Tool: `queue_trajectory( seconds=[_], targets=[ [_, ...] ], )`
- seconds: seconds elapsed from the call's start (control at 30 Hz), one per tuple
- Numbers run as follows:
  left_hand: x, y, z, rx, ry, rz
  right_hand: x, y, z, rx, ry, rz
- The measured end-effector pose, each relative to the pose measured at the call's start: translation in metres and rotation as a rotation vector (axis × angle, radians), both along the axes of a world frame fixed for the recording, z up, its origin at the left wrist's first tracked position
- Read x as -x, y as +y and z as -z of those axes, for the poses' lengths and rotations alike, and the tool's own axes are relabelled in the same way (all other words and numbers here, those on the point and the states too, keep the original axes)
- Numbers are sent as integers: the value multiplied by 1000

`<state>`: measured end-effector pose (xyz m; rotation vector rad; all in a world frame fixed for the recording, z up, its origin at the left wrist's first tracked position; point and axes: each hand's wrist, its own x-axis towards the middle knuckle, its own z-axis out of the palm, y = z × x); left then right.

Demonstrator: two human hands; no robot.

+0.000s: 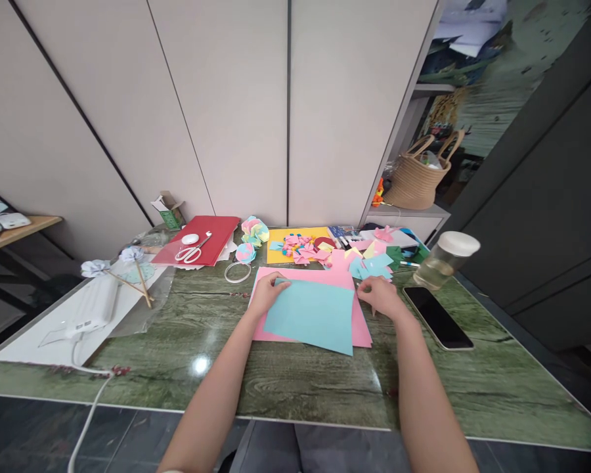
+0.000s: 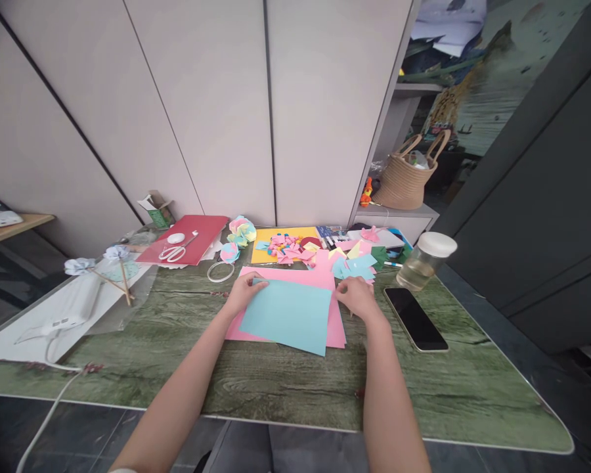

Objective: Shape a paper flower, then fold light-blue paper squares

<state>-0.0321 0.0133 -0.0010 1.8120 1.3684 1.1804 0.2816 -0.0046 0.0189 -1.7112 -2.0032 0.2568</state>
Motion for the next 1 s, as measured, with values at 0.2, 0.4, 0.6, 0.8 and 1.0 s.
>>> queue_trajectory(
  seconds=[0.2, 0.4, 0.6, 0.8, 1.0],
  targets=[
    [-4, 0, 4, 33, 18, 20, 2, 3, -2, -55, 26, 62],
    [-9, -2, 7, 25, 75, 22, 38, 3, 2, -39, 66, -144],
    [-17, -16, -2, -218, 287, -55, 63, 2, 10, -43, 42, -213],
    [-39, -32, -7, -297, 488, 110, 89, -9, 11, -77, 17, -280],
    [-41, -34, -13, -190, 467, 109, 96, -12, 10, -82, 27, -320]
  ],
)
